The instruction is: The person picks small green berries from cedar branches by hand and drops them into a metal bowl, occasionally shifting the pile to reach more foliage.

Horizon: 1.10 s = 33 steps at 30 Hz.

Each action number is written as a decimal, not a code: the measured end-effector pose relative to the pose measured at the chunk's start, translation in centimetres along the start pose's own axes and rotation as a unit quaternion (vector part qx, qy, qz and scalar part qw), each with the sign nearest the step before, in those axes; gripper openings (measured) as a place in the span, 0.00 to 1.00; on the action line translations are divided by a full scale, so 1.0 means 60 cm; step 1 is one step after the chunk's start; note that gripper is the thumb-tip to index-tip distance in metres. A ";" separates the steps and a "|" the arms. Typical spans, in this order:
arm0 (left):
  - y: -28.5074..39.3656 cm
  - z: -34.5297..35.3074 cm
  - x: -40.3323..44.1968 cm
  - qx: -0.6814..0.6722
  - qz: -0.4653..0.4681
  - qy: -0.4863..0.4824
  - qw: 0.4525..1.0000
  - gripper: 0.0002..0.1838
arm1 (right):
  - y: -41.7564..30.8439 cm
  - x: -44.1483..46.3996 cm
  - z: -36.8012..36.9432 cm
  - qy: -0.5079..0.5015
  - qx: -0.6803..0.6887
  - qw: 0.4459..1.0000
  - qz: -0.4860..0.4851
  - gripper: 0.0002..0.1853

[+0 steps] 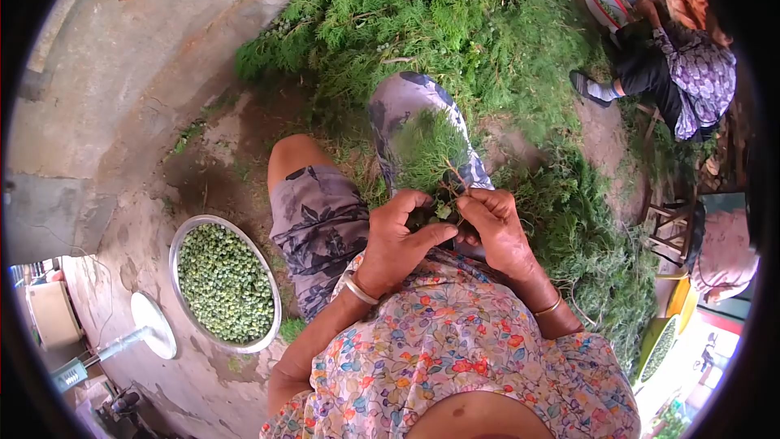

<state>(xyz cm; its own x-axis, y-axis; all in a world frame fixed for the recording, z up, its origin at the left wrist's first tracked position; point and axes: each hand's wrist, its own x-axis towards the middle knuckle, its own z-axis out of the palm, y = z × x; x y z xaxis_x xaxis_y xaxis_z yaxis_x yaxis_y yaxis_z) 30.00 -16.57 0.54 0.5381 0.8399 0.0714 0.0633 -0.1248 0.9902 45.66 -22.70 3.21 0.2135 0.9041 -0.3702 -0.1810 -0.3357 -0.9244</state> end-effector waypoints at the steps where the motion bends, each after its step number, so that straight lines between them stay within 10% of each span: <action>1: 0.000 0.000 0.001 0.000 0.000 0.000 1.000 0.16 | -0.001 0.000 0.001 -0.006 -0.011 1.000 -0.006 0.14; 7: -0.003 -0.003 -0.001 -0.028 0.010 0.022 0.999 0.11 | 0.003 0.000 0.003 -0.003 -0.030 0.999 -0.018 0.15; 9: 0.013 -0.013 -0.003 -0.209 -0.180 0.041 0.960 0.08 | 0.005 -0.002 0.000 -0.021 -0.033 0.999 -0.028 0.14; 13: -0.010 -0.055 -0.010 -0.538 -0.171 0.039 0.824 0.09 | 0.017 0.003 -0.022 0.018 0.089 0.996 0.019 0.13; 25: -0.113 -0.270 -0.144 -0.635 -0.103 0.168 0.747 0.14 | 0.020 0.004 -0.012 0.025 0.060 0.997 0.039 0.11; 31: -0.145 -0.513 -0.329 -0.086 -0.173 0.480 0.856 0.22 | 0.023 0.012 -0.014 -0.006 0.048 0.999 0.010 0.13; 33: -0.142 -0.541 -0.381 0.412 -0.276 0.489 0.718 0.31 | 0.023 0.013 -0.014 -0.025 0.042 0.999 0.006 0.14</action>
<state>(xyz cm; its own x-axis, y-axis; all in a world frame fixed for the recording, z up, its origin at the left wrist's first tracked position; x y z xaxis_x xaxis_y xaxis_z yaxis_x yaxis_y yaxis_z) -10.16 -17.56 -5.65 -0.5814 0.8007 0.1443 0.7327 0.4382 0.5207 46.39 -22.71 1.56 0.1618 0.9129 -0.3748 -0.2630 -0.3261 -0.9080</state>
